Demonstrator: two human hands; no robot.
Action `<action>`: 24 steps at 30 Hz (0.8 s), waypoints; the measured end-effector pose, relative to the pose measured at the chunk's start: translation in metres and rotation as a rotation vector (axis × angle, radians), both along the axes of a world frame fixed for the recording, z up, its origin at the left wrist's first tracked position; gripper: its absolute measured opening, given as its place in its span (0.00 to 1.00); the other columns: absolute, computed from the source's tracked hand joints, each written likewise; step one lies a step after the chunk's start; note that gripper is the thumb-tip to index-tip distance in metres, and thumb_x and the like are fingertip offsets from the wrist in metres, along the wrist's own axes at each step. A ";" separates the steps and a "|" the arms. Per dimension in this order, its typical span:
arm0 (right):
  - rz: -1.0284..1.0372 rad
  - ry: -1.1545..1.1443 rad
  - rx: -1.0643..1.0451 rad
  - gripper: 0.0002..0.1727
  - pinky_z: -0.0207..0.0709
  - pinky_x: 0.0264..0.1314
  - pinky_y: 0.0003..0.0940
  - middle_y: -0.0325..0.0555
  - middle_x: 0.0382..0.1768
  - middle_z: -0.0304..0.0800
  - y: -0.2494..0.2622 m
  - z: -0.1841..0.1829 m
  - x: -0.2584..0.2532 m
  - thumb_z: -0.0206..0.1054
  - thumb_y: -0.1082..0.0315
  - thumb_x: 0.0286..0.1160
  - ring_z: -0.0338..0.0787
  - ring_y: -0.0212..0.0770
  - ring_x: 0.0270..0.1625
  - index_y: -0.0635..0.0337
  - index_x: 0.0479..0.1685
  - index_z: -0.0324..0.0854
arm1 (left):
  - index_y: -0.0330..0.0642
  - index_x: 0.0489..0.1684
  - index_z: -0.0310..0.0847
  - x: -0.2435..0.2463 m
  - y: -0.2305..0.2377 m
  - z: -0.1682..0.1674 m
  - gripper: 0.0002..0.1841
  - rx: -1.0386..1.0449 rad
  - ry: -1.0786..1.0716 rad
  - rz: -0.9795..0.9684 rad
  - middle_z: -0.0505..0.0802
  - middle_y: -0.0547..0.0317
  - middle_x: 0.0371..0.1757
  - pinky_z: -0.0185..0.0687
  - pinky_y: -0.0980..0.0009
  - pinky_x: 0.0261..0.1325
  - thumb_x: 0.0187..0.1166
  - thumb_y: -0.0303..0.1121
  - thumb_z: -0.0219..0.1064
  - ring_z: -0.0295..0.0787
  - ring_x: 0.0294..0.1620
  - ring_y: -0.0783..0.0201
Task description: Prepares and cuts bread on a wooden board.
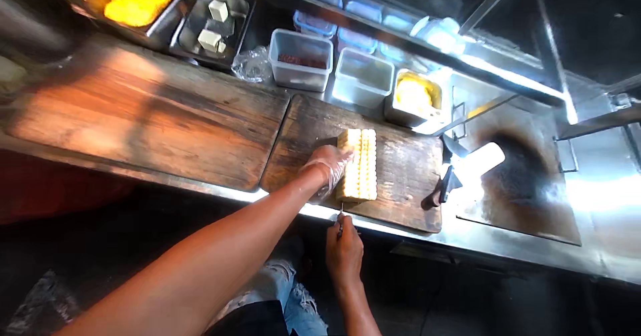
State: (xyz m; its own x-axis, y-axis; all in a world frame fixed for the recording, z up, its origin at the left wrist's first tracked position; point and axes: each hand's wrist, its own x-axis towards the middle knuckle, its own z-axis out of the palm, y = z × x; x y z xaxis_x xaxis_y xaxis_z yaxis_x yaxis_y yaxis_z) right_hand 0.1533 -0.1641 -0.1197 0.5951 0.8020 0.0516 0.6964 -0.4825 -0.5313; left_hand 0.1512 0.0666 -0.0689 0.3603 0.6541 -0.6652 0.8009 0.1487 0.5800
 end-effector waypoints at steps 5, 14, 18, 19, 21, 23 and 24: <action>-0.036 -0.020 -0.024 0.14 0.84 0.21 0.41 0.45 0.30 0.90 0.027 0.022 0.000 0.62 0.67 0.77 0.89 0.41 0.22 0.60 0.52 0.90 | 0.39 0.65 0.82 0.000 0.017 0.007 0.26 -0.054 0.044 0.051 0.91 0.39 0.56 0.81 0.37 0.63 0.70 0.43 0.78 0.89 0.59 0.42; 0.013 0.071 -0.052 0.14 0.85 0.21 0.42 0.46 0.31 0.91 0.005 0.004 0.007 0.64 0.66 0.74 0.89 0.41 0.21 0.59 0.52 0.90 | 0.39 0.60 0.85 0.008 -0.017 0.027 0.23 0.015 0.155 0.053 0.91 0.38 0.57 0.82 0.37 0.64 0.77 0.48 0.71 0.89 0.61 0.40; -0.154 0.855 0.234 0.15 0.83 0.17 0.31 0.46 0.28 0.91 -0.006 0.058 0.048 0.64 0.75 0.78 0.84 0.34 0.17 0.68 0.61 0.82 | 0.39 0.62 0.84 -0.014 -0.017 0.031 0.18 -0.039 -0.109 0.294 0.90 0.42 0.57 0.82 0.44 0.61 0.81 0.41 0.71 0.87 0.59 0.47; -0.247 1.117 0.257 0.16 0.78 0.11 0.33 0.51 0.25 0.88 -0.008 0.069 0.062 0.61 0.75 0.81 0.81 0.38 0.13 0.69 0.65 0.77 | 0.40 0.65 0.82 -0.019 -0.018 0.029 0.18 -0.129 -0.188 0.443 0.89 0.44 0.59 0.82 0.46 0.60 0.83 0.40 0.68 0.86 0.60 0.50; -0.364 1.478 0.253 0.18 0.73 0.06 0.33 0.57 0.24 0.86 -0.015 0.066 0.094 0.56 0.68 0.85 0.78 0.41 0.10 0.66 0.68 0.72 | 0.43 0.70 0.79 -0.022 -0.021 0.019 0.21 -0.297 -0.263 0.639 0.88 0.45 0.62 0.83 0.48 0.59 0.82 0.42 0.66 0.85 0.61 0.51; -0.338 1.616 0.274 0.18 0.73 0.06 0.31 0.58 0.25 0.86 -0.025 0.060 0.119 0.56 0.67 0.85 0.80 0.40 0.10 0.65 0.68 0.71 | 0.42 0.68 0.80 -0.020 -0.024 0.017 0.22 -0.328 -0.329 0.734 0.89 0.46 0.59 0.85 0.49 0.54 0.82 0.45 0.66 0.87 0.58 0.52; -0.316 1.593 0.296 0.17 0.74 0.06 0.31 0.58 0.25 0.87 -0.028 0.061 0.129 0.57 0.69 0.83 0.81 0.40 0.11 0.66 0.66 0.72 | 0.43 0.68 0.82 -0.019 -0.026 0.022 0.23 -0.279 -0.369 0.731 0.90 0.47 0.60 0.86 0.49 0.58 0.83 0.48 0.66 0.88 0.60 0.52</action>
State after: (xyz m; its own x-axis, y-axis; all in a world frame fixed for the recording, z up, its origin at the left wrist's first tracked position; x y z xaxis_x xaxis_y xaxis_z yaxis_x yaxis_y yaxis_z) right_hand 0.2821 -0.1918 -0.0589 0.3236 0.7204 -0.6135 -0.7051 -0.2487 -0.6640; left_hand 0.1324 0.0407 -0.0466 0.1372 0.6363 -0.7591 0.2169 0.7285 0.6498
